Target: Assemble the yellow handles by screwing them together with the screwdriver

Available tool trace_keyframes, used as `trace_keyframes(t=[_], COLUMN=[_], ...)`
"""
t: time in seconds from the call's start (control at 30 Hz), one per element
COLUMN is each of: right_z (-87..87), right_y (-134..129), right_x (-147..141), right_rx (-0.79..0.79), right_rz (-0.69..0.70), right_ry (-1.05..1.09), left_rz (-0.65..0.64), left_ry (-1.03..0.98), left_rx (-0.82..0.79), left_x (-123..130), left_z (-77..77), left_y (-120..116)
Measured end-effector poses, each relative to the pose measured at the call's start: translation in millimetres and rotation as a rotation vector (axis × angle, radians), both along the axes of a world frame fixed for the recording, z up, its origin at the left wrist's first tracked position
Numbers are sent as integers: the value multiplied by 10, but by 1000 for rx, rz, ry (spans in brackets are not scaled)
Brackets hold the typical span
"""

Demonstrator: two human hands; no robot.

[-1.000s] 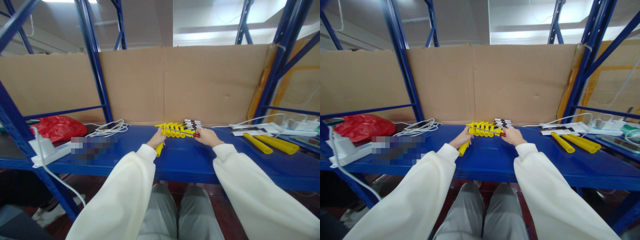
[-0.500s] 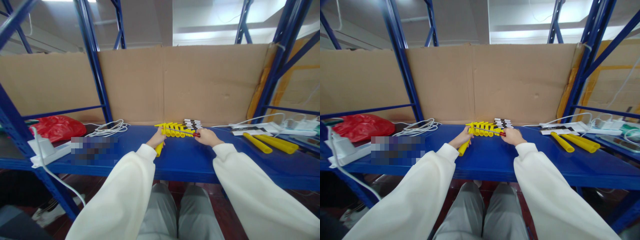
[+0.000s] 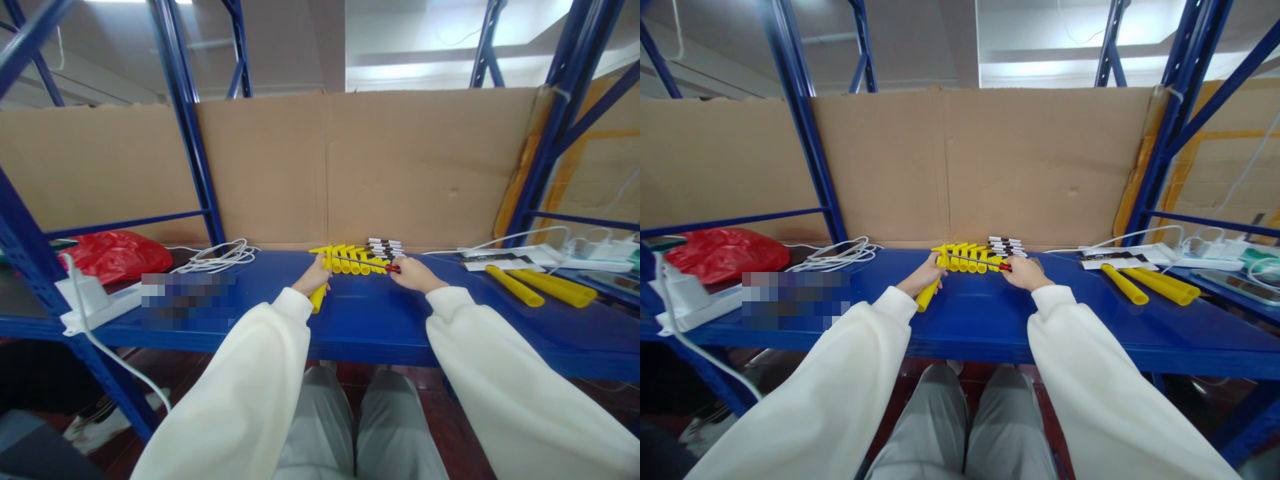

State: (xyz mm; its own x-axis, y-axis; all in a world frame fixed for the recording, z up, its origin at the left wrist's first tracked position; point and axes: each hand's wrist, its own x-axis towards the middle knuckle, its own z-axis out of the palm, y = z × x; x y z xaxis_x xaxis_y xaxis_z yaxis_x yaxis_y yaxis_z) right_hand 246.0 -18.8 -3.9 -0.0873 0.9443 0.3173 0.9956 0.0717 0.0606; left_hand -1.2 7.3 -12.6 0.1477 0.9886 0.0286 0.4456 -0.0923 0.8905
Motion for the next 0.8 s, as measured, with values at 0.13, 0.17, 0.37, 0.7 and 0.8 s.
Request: trace_keyframes(t=[0.13,0.17,0.37,0.7,0.8], right_z=[11,11,3,-38,-47], right_y=[-4,-6,-17,41,54], right_x=[0,-1,-11,51,72], right_rx=[-16,-28,-33,-26,-20], right_rz=[-18,-16,46,179,172], right_ry=[-18,-16,76,103,98], left_rz=[-1,1,9,15,26], left_ry=[-16,-18,-15,4,0], left_rx=[7,6,0,-11,-10], left_x=[1,1,0,4,5], left_z=[-21,-21,-3,24,27], left_y=[23,22,-2,-16,-19])
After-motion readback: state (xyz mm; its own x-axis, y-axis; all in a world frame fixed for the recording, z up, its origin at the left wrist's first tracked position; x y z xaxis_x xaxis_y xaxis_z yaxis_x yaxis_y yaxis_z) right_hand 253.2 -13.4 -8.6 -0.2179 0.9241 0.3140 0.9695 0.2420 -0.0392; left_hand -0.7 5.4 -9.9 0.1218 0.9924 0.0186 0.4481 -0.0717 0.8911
